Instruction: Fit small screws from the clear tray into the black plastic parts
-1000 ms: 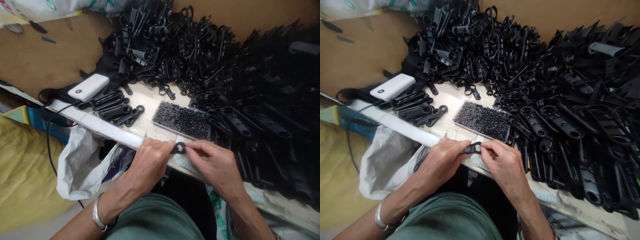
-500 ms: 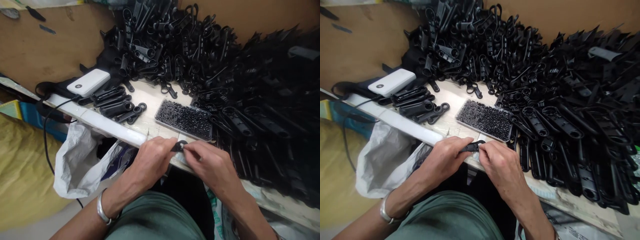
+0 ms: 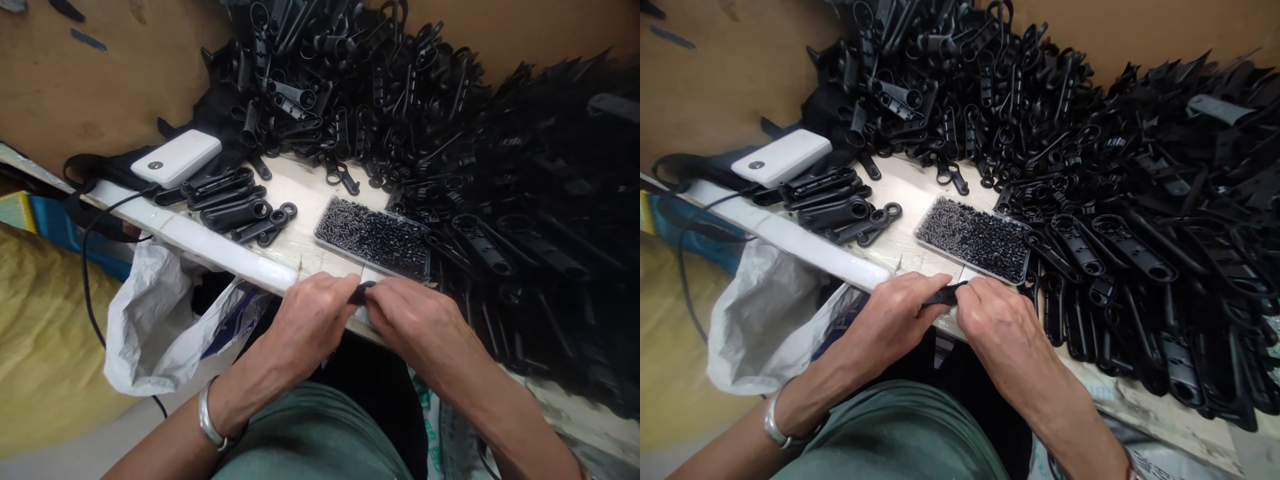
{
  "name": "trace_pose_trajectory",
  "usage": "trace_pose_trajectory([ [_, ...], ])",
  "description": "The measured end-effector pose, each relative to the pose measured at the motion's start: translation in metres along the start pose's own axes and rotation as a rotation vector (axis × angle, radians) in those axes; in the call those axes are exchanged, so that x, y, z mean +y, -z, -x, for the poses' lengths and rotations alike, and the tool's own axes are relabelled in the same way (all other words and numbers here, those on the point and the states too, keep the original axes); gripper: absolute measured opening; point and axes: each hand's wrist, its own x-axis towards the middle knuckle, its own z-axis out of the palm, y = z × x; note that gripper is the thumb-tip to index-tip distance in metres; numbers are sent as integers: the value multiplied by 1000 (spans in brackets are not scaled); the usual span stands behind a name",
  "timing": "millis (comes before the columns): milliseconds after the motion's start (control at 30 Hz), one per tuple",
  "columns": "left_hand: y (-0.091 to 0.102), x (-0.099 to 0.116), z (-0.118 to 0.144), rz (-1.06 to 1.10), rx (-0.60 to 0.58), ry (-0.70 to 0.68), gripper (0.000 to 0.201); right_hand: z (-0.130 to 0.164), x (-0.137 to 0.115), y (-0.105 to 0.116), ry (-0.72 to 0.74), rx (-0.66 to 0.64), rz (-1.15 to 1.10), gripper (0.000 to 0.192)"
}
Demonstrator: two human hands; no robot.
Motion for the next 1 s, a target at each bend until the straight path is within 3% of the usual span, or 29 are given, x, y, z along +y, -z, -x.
trace_pose_trajectory([
  [300,0,1,1,15,24,11,27,-2,8,-3,39,18,-153,17],
  [600,-1,-1,0,20,14,28,27,2,4,-8,-37,184,-251,14],
  [833,-1,-1,1,18,10,34,26,0,-2,-5,-204,152,-268,12],
  [1000,-2,-1,1,2,2,34,25,-2,-3,-3,-227,135,-221,15],
])
